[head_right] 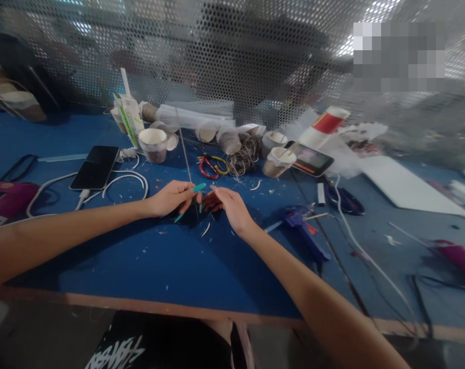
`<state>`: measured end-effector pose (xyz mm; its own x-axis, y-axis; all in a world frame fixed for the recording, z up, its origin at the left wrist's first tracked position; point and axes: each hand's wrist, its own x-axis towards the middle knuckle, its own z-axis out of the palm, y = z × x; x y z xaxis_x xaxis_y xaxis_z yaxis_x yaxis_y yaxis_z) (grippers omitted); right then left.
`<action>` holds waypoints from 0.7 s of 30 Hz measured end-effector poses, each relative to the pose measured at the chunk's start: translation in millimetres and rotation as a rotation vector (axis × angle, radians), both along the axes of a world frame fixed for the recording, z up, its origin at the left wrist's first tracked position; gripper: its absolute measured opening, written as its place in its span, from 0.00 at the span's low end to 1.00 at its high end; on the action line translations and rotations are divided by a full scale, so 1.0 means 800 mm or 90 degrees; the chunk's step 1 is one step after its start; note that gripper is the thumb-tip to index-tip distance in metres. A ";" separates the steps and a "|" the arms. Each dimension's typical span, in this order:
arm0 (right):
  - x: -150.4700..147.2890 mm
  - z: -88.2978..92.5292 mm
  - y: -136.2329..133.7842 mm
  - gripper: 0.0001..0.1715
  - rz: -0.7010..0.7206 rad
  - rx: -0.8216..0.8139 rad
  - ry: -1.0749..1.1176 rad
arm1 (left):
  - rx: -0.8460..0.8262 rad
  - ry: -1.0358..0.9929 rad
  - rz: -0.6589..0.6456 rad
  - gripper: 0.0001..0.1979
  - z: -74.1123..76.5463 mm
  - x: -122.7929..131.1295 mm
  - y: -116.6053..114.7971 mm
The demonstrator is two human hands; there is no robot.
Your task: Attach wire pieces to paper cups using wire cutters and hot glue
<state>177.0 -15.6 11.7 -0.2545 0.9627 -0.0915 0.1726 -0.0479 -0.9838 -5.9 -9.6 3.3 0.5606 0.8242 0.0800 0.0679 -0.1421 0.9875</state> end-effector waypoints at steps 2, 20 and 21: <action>0.000 0.000 0.000 0.18 0.002 -0.001 -0.003 | 0.014 0.020 0.003 0.17 0.002 0.001 -0.001; -0.002 -0.003 0.001 0.18 0.014 0.017 -0.024 | -0.076 -0.012 0.055 0.16 0.001 0.003 0.002; -0.003 -0.004 0.001 0.17 0.012 0.020 -0.036 | -0.083 -0.017 0.063 0.16 0.001 0.003 0.003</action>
